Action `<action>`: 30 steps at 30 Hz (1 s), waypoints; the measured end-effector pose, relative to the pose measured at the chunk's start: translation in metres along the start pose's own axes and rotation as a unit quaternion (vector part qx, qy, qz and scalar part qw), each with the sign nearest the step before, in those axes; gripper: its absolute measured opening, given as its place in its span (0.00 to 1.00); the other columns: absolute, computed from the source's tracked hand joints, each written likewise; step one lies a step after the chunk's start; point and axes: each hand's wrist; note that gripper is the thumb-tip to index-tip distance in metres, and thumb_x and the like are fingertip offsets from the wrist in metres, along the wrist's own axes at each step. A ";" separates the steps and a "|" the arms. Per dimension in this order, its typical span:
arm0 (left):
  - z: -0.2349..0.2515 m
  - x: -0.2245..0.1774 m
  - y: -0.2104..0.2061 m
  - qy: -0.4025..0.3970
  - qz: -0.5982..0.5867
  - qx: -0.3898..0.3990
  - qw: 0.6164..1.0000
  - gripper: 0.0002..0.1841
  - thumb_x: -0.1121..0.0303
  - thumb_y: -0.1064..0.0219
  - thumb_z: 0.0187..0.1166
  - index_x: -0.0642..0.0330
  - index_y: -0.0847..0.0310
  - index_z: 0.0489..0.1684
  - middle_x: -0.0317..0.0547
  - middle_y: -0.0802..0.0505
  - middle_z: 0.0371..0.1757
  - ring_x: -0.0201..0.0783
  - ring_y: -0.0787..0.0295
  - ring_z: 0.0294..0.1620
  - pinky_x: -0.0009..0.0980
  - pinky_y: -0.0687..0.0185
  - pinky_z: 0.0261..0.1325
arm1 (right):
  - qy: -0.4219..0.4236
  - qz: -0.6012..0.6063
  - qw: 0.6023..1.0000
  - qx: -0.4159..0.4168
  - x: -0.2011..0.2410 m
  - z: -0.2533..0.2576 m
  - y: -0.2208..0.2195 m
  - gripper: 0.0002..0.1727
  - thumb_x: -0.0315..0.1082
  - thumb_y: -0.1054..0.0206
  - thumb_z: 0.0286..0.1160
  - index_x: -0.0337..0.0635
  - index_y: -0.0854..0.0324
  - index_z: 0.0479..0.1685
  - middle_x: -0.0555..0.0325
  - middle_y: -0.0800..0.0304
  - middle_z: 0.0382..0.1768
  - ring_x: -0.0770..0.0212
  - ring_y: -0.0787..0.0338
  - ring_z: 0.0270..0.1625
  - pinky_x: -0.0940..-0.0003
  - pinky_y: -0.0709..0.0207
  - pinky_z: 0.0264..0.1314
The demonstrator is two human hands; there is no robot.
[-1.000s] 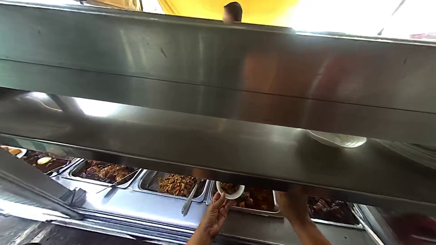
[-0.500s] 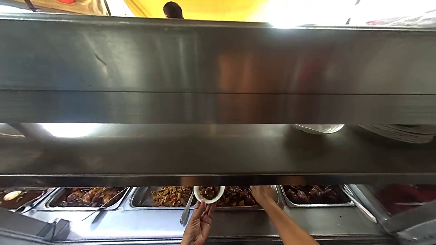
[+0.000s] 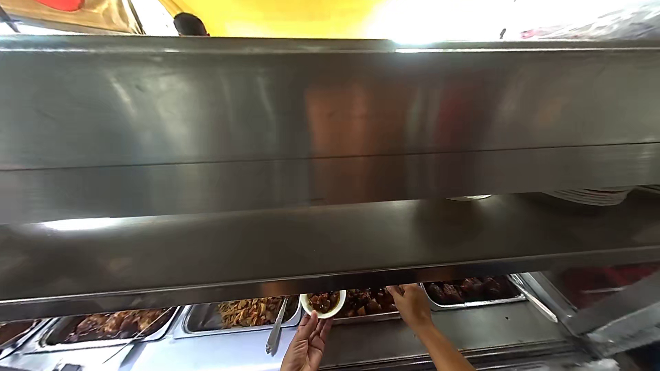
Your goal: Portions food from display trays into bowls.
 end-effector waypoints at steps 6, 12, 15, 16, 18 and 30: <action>0.010 0.023 -0.023 0.048 0.010 0.011 0.999 0.14 0.75 0.49 0.91 0.64 0.34 0.70 0.56 0.08 0.49 0.49 0.04 0.45 0.41 0.06 0.51 | 0.078 -0.009 0.995 -0.064 0.025 -0.021 0.028 0.17 0.42 0.36 0.83 0.51 0.08 0.62 0.55 0.03 0.53 0.54 0.06 0.60 0.52 0.18 0.67; 0.013 0.038 -0.040 0.085 0.012 0.061 0.994 0.13 0.74 0.50 0.91 0.64 0.35 0.70 0.57 0.08 0.49 0.48 0.04 0.46 0.40 0.06 0.51 | 0.264 -0.100 0.930 -0.236 0.008 -0.033 0.014 0.14 0.37 0.33 0.74 0.54 0.03 0.50 0.55 0.07 0.28 0.55 0.07 0.27 0.55 0.14 0.27; 0.015 0.041 -0.036 0.086 0.021 0.059 0.994 0.12 0.75 0.49 0.91 0.64 0.33 0.67 0.56 0.07 0.47 0.47 0.03 0.44 0.39 0.06 0.51 | 0.313 -0.134 0.905 -0.254 0.004 -0.034 0.019 0.14 0.37 0.34 0.74 0.56 0.03 0.49 0.58 0.11 0.23 0.58 0.10 0.23 0.60 0.17 0.23; 0.015 0.041 -0.034 0.085 0.021 0.058 0.994 0.12 0.75 0.49 0.91 0.64 0.34 0.67 0.56 0.07 0.48 0.47 0.03 0.44 0.39 0.05 0.50 | 0.324 -0.146 0.896 -0.267 0.003 -0.033 0.022 0.14 0.37 0.34 0.74 0.57 0.02 0.48 0.58 0.13 0.22 0.58 0.10 0.23 0.61 0.17 0.23; 0.015 0.041 -0.030 0.080 0.020 0.054 0.995 0.12 0.75 0.50 0.91 0.63 0.35 0.68 0.54 0.07 0.48 0.45 0.04 0.43 0.38 0.05 0.49 | 0.343 -0.173 0.872 -0.305 0.003 -0.032 0.026 0.14 0.34 0.34 0.72 0.57 0.02 0.45 0.59 0.14 0.21 0.58 0.11 0.23 0.63 0.17 0.23; 0.006 0.026 -0.019 0.056 -0.003 0.089 0.994 0.11 0.77 0.50 0.89 0.64 0.32 0.65 0.57 0.06 0.49 0.48 0.03 0.46 0.39 0.06 0.54 | 0.420 -0.203 0.834 -0.295 0.021 -0.040 0.036 0.20 0.26 0.33 0.64 0.59 0.03 0.50 0.60 0.13 0.22 0.58 0.13 0.23 0.64 0.20 0.24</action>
Point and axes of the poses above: each hand's wrist, its own z-axis towards the middle knuckle, its own y-axis out of the back of the hand, x = y × z
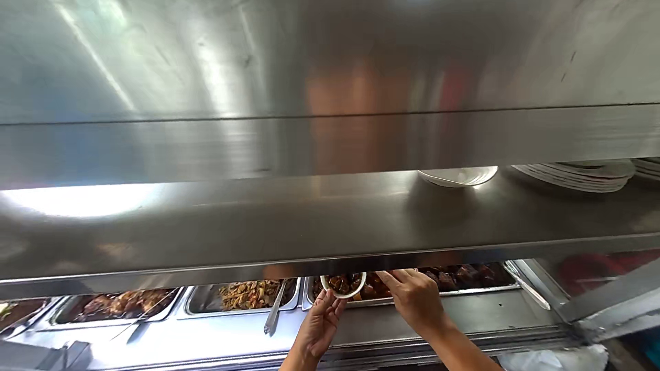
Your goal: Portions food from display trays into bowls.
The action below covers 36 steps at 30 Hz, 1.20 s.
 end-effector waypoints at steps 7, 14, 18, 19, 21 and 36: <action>-0.008 -0.004 0.012 -0.041 -0.001 -0.030 0.999 0.11 0.78 0.53 0.90 0.63 0.32 0.63 0.55 0.07 0.48 0.46 0.04 0.47 0.39 0.07 0.56 | -0.119 -0.022 0.991 0.060 -0.025 0.012 0.006 0.09 0.29 0.32 0.71 0.49 0.04 0.36 0.50 0.05 0.28 0.47 0.04 0.32 0.48 0.13 0.29; -0.020 -0.014 0.021 -0.073 -0.035 -0.057 0.995 0.12 0.76 0.52 0.91 0.63 0.32 0.67 0.58 0.07 0.51 0.50 0.03 0.48 0.41 0.07 0.56 | -0.289 0.001 0.834 0.470 -0.028 0.022 -0.061 0.20 0.36 0.45 0.86 0.49 0.14 0.69 0.44 0.11 0.66 0.41 0.14 0.70 0.39 0.24 0.70; -0.025 -0.017 0.021 -0.076 -0.028 -0.078 0.994 0.13 0.75 0.52 0.91 0.61 0.33 0.68 0.55 0.07 0.52 0.47 0.04 0.49 0.39 0.07 0.55 | -0.333 0.071 0.812 0.475 -0.016 0.026 -0.086 0.20 0.42 0.44 0.87 0.52 0.15 0.70 0.49 0.11 0.68 0.46 0.16 0.75 0.42 0.26 0.75; -0.025 -0.018 0.022 -0.078 -0.029 -0.082 0.993 0.13 0.75 0.52 0.91 0.61 0.33 0.69 0.55 0.07 0.51 0.47 0.04 0.48 0.39 0.07 0.55 | -0.338 0.089 0.811 0.469 -0.020 0.023 -0.088 0.19 0.43 0.43 0.87 0.53 0.15 0.69 0.49 0.12 0.69 0.47 0.17 0.76 0.42 0.27 0.76; -0.026 -0.020 0.024 -0.082 -0.034 -0.082 0.993 0.13 0.75 0.52 0.91 0.61 0.33 0.69 0.55 0.07 0.50 0.47 0.03 0.47 0.39 0.06 0.55 | -0.344 0.128 0.811 0.455 -0.034 0.016 -0.086 0.19 0.44 0.40 0.86 0.51 0.14 0.69 0.50 0.12 0.70 0.48 0.18 0.77 0.43 0.29 0.79; -0.008 -0.013 0.016 -0.032 -0.049 -0.093 0.994 0.10 0.74 0.50 0.91 0.64 0.32 0.64 0.57 0.08 0.46 0.47 0.04 0.43 0.39 0.06 0.51 | -0.356 0.172 0.855 0.337 -0.038 0.017 -0.037 0.20 0.50 0.34 0.82 0.50 0.08 0.62 0.47 0.06 0.58 0.47 0.10 0.65 0.46 0.23 0.73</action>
Point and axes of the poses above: each hand's wrist, its own z-axis towards the middle knuckle, its own y-axis out of the back of the hand, x = y × z
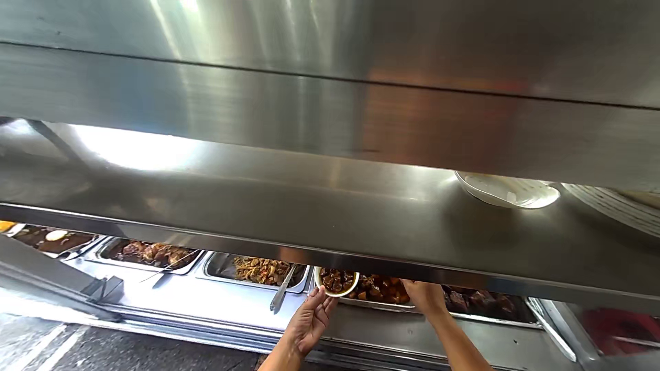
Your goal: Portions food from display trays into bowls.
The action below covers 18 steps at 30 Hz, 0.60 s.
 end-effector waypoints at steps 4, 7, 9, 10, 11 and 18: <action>0.005 0.005 -0.002 0.028 0.026 0.034 0.999 0.10 0.75 0.51 0.91 0.65 0.29 0.61 0.56 0.06 0.44 0.46 0.03 0.43 0.39 0.06 0.52 | 0.070 -0.020 0.994 -0.080 0.013 -0.011 0.013 0.24 0.51 0.30 0.78 0.36 0.08 0.53 0.38 0.07 0.55 0.41 0.10 0.65 0.40 0.23 0.73; 0.004 0.005 -0.007 0.046 0.057 0.063 0.995 0.10 0.75 0.51 0.92 0.65 0.30 0.63 0.56 0.06 0.45 0.46 0.03 0.45 0.39 0.06 0.55 | 0.167 -0.058 0.973 -0.150 0.017 -0.019 0.011 0.20 0.48 0.31 0.77 0.39 0.06 0.45 0.41 0.04 0.47 0.40 0.06 0.58 0.37 0.18 0.63; 0.006 0.003 -0.008 0.050 0.074 0.078 0.993 0.11 0.76 0.51 0.91 0.65 0.29 0.63 0.56 0.06 0.47 0.46 0.03 0.47 0.39 0.07 0.57 | 0.233 -0.090 0.952 -0.178 0.015 -0.019 0.004 0.14 0.44 0.33 0.78 0.48 0.03 0.43 0.50 0.02 0.40 0.45 0.03 0.48 0.39 0.14 0.51; 0.007 0.003 -0.008 0.051 0.081 0.083 0.992 0.10 0.76 0.51 0.91 0.65 0.30 0.63 0.56 0.06 0.48 0.46 0.04 0.48 0.39 0.07 0.57 | 0.253 -0.101 0.947 -0.170 0.015 -0.020 0.001 0.14 0.42 0.35 0.80 0.53 0.03 0.49 0.55 0.01 0.41 0.48 0.03 0.47 0.42 0.13 0.49; 0.008 0.002 -0.008 0.052 0.088 0.089 0.991 0.10 0.76 0.50 0.91 0.65 0.30 0.63 0.55 0.06 0.49 0.46 0.04 0.49 0.38 0.08 0.58 | 0.267 -0.110 0.944 -0.158 0.014 -0.021 0.000 0.14 0.41 0.37 0.81 0.57 0.04 0.52 0.57 0.01 0.41 0.50 0.03 0.46 0.43 0.12 0.48; 0.006 -0.003 -0.006 0.048 0.101 0.108 0.988 0.09 0.76 0.49 0.90 0.65 0.28 0.59 0.55 0.06 0.48 0.44 0.04 0.48 0.37 0.08 0.58 | 0.328 -0.152 0.888 -0.283 0.013 -0.021 -0.001 0.11 0.37 0.34 0.73 0.56 0.03 0.41 0.57 0.03 0.32 0.50 0.03 0.37 0.49 0.13 0.34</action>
Point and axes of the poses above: each hand's wrist, its own z-axis towards the middle knuckle, its own y-axis out of the back of the hand, x = y × z
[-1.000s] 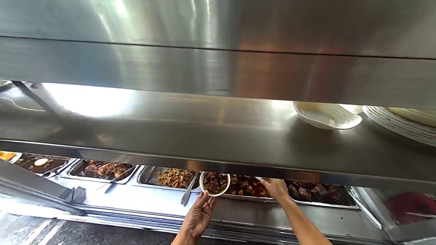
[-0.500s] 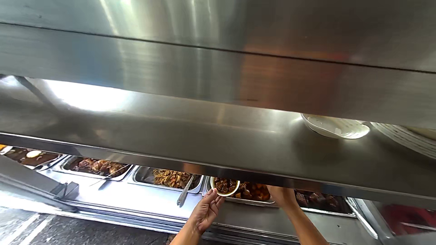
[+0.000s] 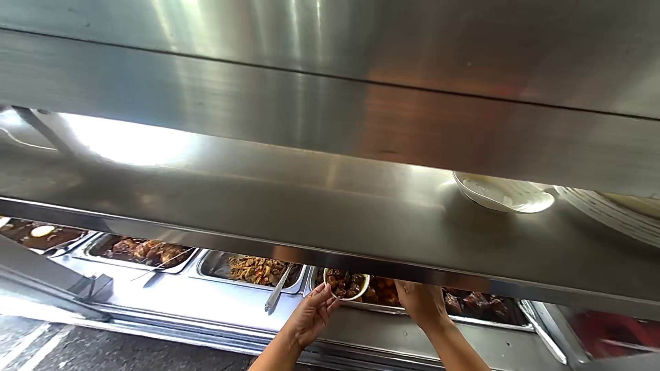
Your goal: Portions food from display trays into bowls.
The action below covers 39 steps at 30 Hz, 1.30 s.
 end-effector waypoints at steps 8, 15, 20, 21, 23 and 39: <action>-0.001 -0.004 0.006 -0.008 0.029 -0.015 0.999 0.09 0.74 0.48 0.91 0.66 0.27 0.60 0.55 0.06 0.48 0.44 0.04 0.48 0.38 0.09 0.60 | 0.055 0.000 0.998 -0.016 0.005 0.000 0.000 0.17 0.33 0.35 0.71 0.64 0.03 0.49 0.61 0.06 0.27 0.56 0.05 0.32 0.57 0.13 0.31; -0.003 -0.003 0.004 -0.026 0.022 -0.028 0.999 0.08 0.76 0.49 0.90 0.64 0.26 0.56 0.53 0.06 0.44 0.42 0.04 0.44 0.36 0.08 0.56 | 0.072 0.073 0.995 0.018 0.026 0.006 0.027 0.15 0.42 0.38 0.79 0.62 0.03 0.49 0.64 0.15 0.20 0.62 0.14 0.21 0.64 0.21 0.21; -0.004 -0.002 0.005 -0.038 -0.004 -0.008 0.999 0.09 0.78 0.47 0.87 0.64 0.24 0.57 0.53 0.05 0.46 0.41 0.04 0.43 0.34 0.08 0.56 | 0.081 0.068 0.994 0.029 0.035 -0.001 0.026 0.15 0.39 0.36 0.74 0.61 0.03 0.50 0.64 0.18 0.20 0.63 0.17 0.19 0.66 0.24 0.18; -0.006 -0.001 0.005 -0.041 -0.007 -0.008 0.999 0.09 0.78 0.47 0.87 0.64 0.25 0.58 0.53 0.05 0.46 0.42 0.03 0.44 0.35 0.08 0.56 | 0.060 0.078 0.995 0.025 0.031 0.000 0.026 0.15 0.40 0.36 0.75 0.62 0.03 0.49 0.64 0.15 0.21 0.63 0.15 0.20 0.65 0.22 0.19; -0.009 -0.002 0.004 -0.047 -0.009 -0.015 0.999 0.10 0.79 0.49 0.88 0.64 0.27 0.61 0.53 0.05 0.48 0.43 0.03 0.47 0.36 0.08 0.58 | -0.013 0.088 0.996 0.030 0.021 0.004 0.030 0.12 0.42 0.33 0.75 0.58 0.02 0.45 0.61 0.06 0.27 0.57 0.07 0.27 0.53 0.14 0.27; -0.038 -0.008 0.016 -0.099 -0.068 -0.075 0.990 0.11 0.77 0.50 0.90 0.63 0.27 0.63 0.54 0.05 0.48 0.44 0.03 0.47 0.36 0.07 0.56 | -0.258 0.019 0.887 0.383 -0.008 0.026 -0.057 0.19 0.40 0.44 0.87 0.51 0.14 0.69 0.45 0.11 0.67 0.43 0.17 0.76 0.39 0.29 0.77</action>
Point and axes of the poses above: each hand's wrist, its own z-axis towards the middle knuckle, its own y-axis out of the back of the hand, x = y × z
